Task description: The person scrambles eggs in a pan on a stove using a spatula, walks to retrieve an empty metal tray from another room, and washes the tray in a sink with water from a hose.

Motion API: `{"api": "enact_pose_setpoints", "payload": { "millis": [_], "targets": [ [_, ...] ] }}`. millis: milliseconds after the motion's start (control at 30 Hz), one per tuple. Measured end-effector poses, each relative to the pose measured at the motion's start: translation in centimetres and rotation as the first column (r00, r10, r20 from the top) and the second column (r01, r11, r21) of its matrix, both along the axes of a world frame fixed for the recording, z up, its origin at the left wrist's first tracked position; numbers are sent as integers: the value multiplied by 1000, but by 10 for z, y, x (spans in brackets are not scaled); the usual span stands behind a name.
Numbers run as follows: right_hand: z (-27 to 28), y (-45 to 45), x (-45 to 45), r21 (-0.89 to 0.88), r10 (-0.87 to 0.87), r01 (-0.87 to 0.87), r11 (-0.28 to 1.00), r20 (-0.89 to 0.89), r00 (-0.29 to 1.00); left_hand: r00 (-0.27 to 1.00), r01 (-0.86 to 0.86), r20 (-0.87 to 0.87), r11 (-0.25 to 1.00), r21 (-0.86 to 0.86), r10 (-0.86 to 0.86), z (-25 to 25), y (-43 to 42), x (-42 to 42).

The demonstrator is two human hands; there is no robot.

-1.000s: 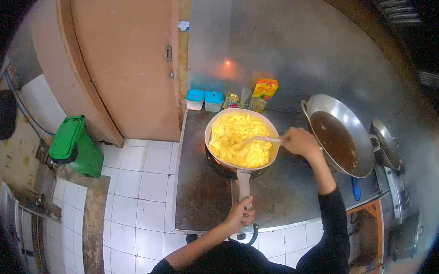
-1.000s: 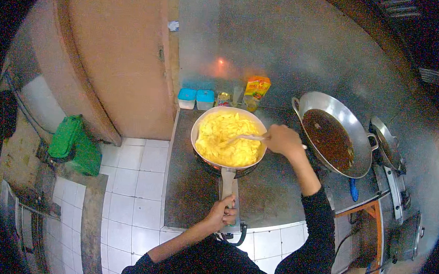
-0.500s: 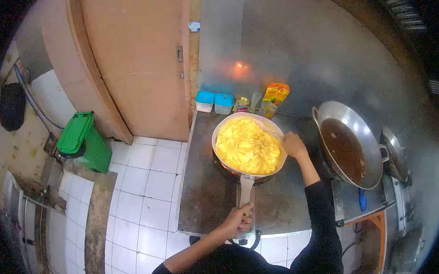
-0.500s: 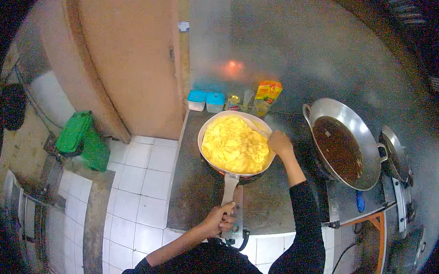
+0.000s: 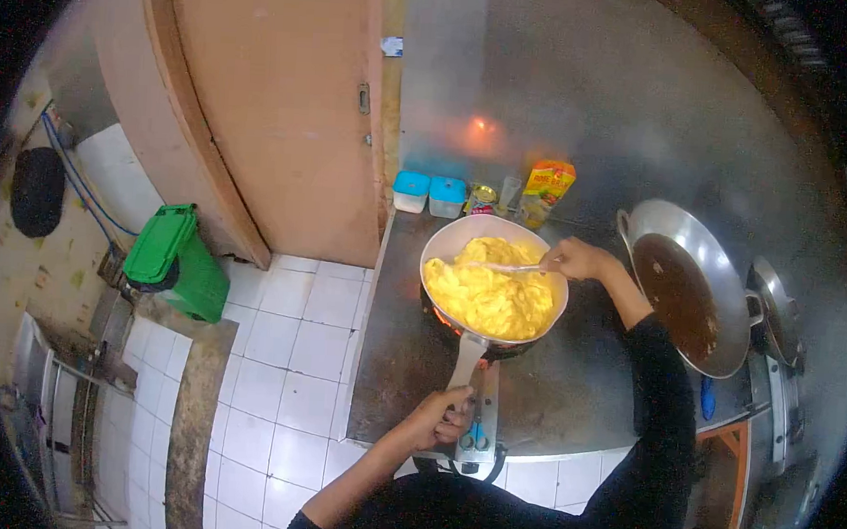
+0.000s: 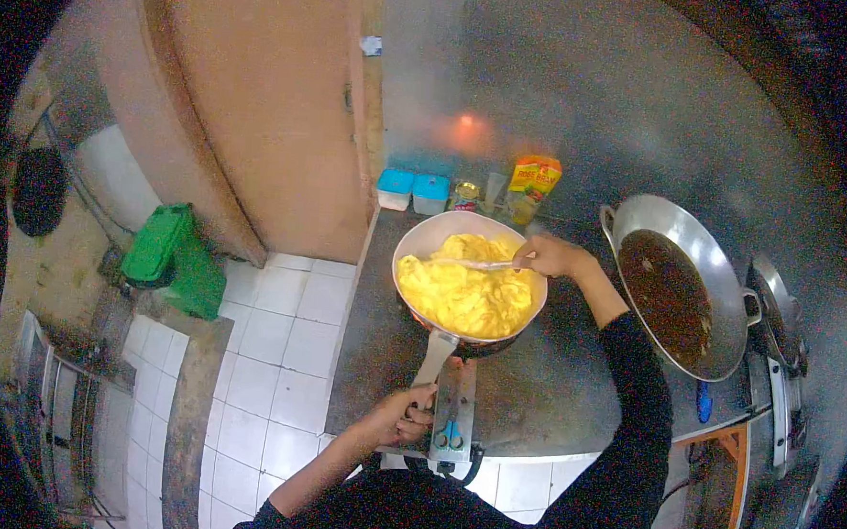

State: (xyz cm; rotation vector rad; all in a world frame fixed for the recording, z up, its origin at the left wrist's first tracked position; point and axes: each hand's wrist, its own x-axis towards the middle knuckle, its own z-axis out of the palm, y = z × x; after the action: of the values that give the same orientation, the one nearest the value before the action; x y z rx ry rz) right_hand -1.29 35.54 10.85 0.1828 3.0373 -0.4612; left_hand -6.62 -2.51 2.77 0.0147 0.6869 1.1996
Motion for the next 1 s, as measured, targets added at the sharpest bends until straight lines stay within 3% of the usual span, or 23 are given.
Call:
{"api": "enact_pose_setpoints", "payload": {
  "millis": [100,233,300,400,467,533,633,733,833,1000],
  "targets": [
    [40,-38,31,141,-125,115,983,69,990,1000,-5,-20,1000,-9,5,-9,0,1],
    [84,-79,64,288,-162,120,950,126,979,1000,17,-7,1000,-12,-17,-2,-3,3],
    [101,-98,75,460,-254,168,872,131,958,1000,0,6,1000,-12,0,-5,-2,4],
    [85,-108,78,608,-325,174,774,147,934,1000,-2,23,1000,6,2,-3,-3,4],
    [49,-117,69,629,-389,293,721,17,921,998,27,64,999,35,-29,-4,-2,2],
    [12,-102,60,627,-345,304,718,-59,937,993,53,106,996,67,-60,-7,0,2],
    [1,-105,55,527,-445,476,704,-194,874,982,72,172,996,61,-82,-18,2,7],
    [22,-117,62,444,-583,596,669,-183,792,972,57,222,993,102,-78,-31,8,15],
    [60,-134,83,201,-695,729,654,-220,684,959,13,281,994,108,-43,-32,12,25],
    [45,-130,65,249,-764,799,548,-242,599,963,-12,268,988,152,-29,-30,16,38]
  ]
}}
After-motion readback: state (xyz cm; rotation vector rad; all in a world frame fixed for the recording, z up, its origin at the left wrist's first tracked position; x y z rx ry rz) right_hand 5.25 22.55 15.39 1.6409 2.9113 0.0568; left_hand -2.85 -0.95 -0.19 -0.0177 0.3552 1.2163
